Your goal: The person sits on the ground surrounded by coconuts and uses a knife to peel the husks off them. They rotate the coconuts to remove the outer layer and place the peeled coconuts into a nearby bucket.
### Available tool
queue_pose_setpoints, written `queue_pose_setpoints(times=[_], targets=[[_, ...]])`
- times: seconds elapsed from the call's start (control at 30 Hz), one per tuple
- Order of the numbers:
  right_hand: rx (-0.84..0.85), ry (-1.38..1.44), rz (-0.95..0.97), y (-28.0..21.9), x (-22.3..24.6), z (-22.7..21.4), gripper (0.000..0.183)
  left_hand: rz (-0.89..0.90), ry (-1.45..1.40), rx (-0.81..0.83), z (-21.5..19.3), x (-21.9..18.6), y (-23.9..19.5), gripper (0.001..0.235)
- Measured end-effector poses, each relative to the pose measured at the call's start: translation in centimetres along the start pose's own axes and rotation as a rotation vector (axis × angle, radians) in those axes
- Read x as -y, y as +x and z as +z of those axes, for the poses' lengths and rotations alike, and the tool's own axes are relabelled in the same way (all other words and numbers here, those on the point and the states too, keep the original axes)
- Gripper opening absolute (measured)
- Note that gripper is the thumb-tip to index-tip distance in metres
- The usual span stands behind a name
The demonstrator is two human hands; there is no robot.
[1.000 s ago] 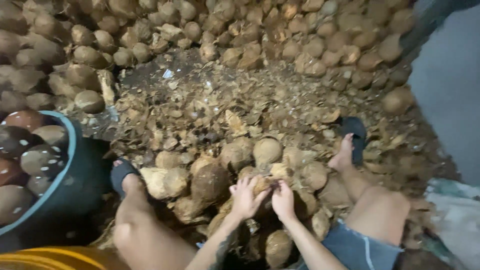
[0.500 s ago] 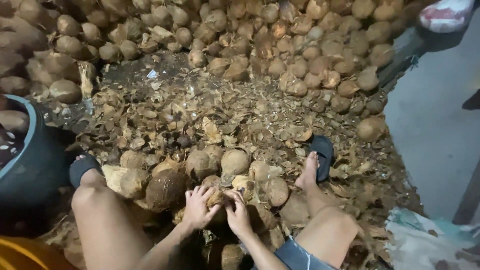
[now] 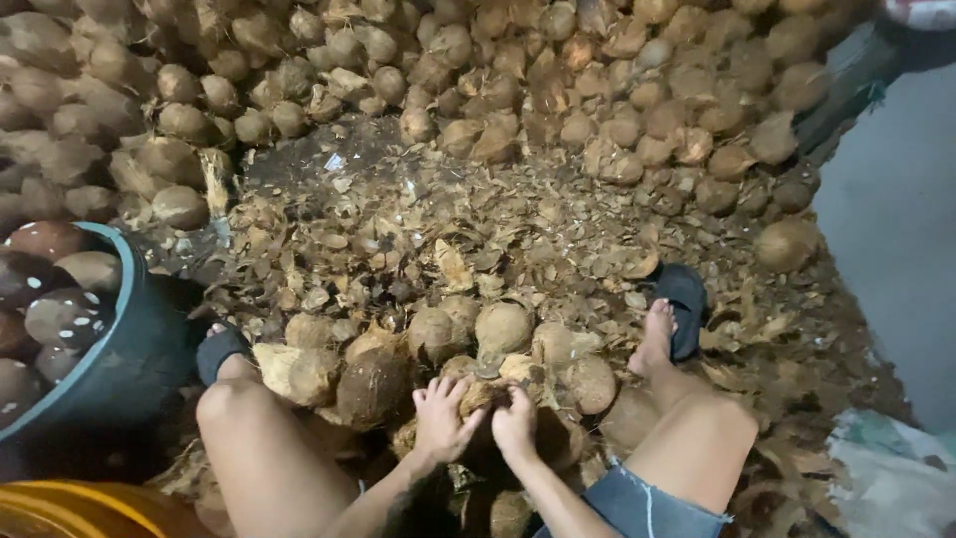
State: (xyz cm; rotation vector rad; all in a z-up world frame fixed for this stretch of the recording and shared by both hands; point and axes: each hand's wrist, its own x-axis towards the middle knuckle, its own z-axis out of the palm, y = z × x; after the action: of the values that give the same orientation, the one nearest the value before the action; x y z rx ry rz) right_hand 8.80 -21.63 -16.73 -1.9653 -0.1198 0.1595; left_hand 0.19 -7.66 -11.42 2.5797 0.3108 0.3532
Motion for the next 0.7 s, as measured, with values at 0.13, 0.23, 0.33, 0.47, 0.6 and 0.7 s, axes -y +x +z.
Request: queue_pose_setpoints(times=[0.13, 0.23, 0.33, 0.47, 0.6, 0.7], targets=[[-0.046, 0.113, 0.047, 1.2, -4.1, 1.3, 0.036, 0.029, -0.018, 0.018, -0.4, -0.3, -0.3, 0.064], [-0.049, 0.608, 0.158, 2.0, -4.5, 1.3, 0.013, 0.043, 0.014, 0.051, -0.7, -0.7, 0.1, 0.067], [0.019, 0.520, 0.279, 1.2, 0.3, -1.1, 0.042, 0.008, -0.037, 0.033, -0.5, -0.5, 0.1, 0.059], [0.204, 0.244, 0.198, -0.3, 1.7, -1.5, 0.029, -0.118, -0.132, 0.039, -0.1, 0.5, 0.0, 0.065], [0.153, 0.100, 0.144, 1.2, -2.6, -0.8, 0.030, -0.175, -0.138, 0.191, -1.9, -0.1, 1.0, 0.088], [0.147, 0.022, 0.107, 1.4, -0.8, -1.6, 0.024, -0.384, -0.202, 0.440, -7.2, -4.0, 2.4, 0.108]])
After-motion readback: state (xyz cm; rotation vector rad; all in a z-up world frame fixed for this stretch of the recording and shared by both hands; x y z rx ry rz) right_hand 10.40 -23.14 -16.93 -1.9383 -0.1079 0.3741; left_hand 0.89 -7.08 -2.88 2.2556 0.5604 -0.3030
